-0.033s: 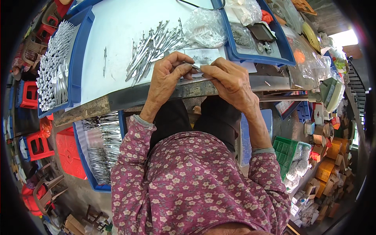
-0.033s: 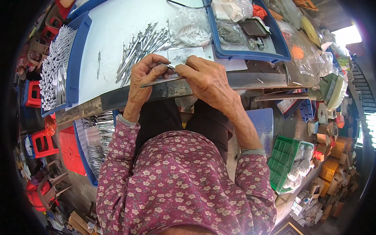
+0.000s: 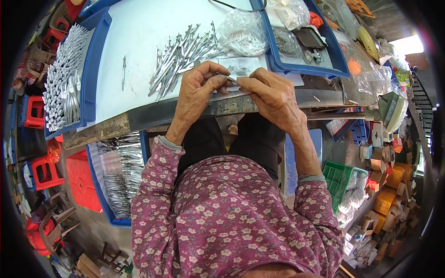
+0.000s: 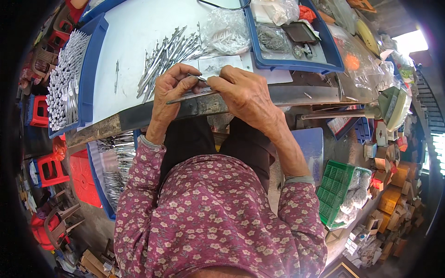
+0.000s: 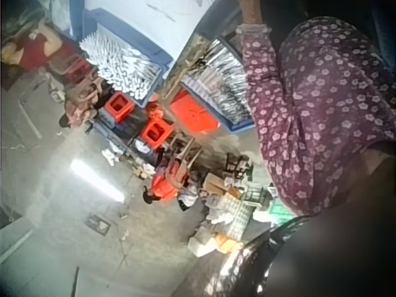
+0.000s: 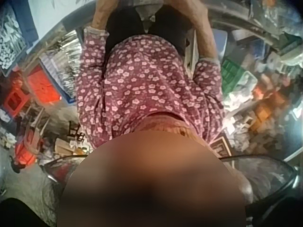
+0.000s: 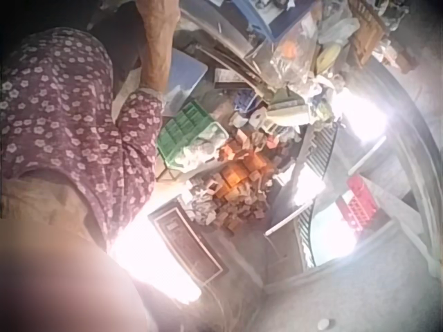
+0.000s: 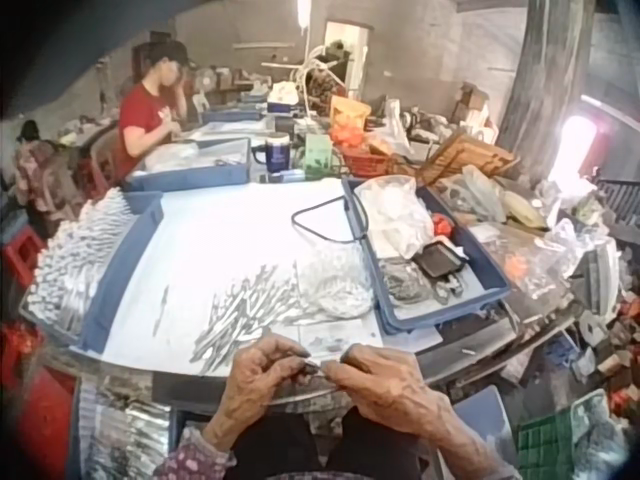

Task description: Finishing and inspecting small metal components using a hand tool at a workshop bench.

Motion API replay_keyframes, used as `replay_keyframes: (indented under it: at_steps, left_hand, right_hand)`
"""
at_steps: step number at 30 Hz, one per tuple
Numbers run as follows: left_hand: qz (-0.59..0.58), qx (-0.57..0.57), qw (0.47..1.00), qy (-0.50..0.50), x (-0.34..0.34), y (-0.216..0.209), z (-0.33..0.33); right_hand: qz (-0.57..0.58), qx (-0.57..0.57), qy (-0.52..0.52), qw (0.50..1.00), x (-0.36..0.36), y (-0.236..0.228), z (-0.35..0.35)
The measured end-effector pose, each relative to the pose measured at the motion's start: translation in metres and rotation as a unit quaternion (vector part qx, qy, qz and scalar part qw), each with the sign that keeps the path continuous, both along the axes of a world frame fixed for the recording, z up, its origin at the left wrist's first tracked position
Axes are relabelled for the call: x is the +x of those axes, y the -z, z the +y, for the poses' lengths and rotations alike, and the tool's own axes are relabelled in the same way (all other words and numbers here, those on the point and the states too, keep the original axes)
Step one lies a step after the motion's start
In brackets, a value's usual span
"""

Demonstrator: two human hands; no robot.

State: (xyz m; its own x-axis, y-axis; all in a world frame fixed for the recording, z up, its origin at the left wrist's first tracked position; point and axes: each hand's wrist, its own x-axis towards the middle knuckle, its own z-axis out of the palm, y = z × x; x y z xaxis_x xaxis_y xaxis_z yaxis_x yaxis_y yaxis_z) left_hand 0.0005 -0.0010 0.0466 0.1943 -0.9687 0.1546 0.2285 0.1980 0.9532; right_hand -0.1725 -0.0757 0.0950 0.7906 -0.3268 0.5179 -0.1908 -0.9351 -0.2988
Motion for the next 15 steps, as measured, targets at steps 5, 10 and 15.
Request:
replay_keyframes:
  at_steps: [5, 10, 15]
  left_hand:
    - [0.088, -0.009, 0.996, 0.003, 0.001, 0.011, -0.003]
    - [0.065, 0.024, 0.997, -0.035, 0.000, 0.009, -0.005]
    - [-0.257, 0.004, 0.943, -0.213, -0.005, 0.018, -0.012]
  right_hand:
    - [0.033, -0.004, -0.002, 0.999, 0.000, -0.003, -0.004]
    - [0.065, 0.005, 0.020, 0.998, 0.003, 0.007, -0.015]
    - [0.064, 0.005, 0.054, 0.996, 0.009, 0.027, -0.034]
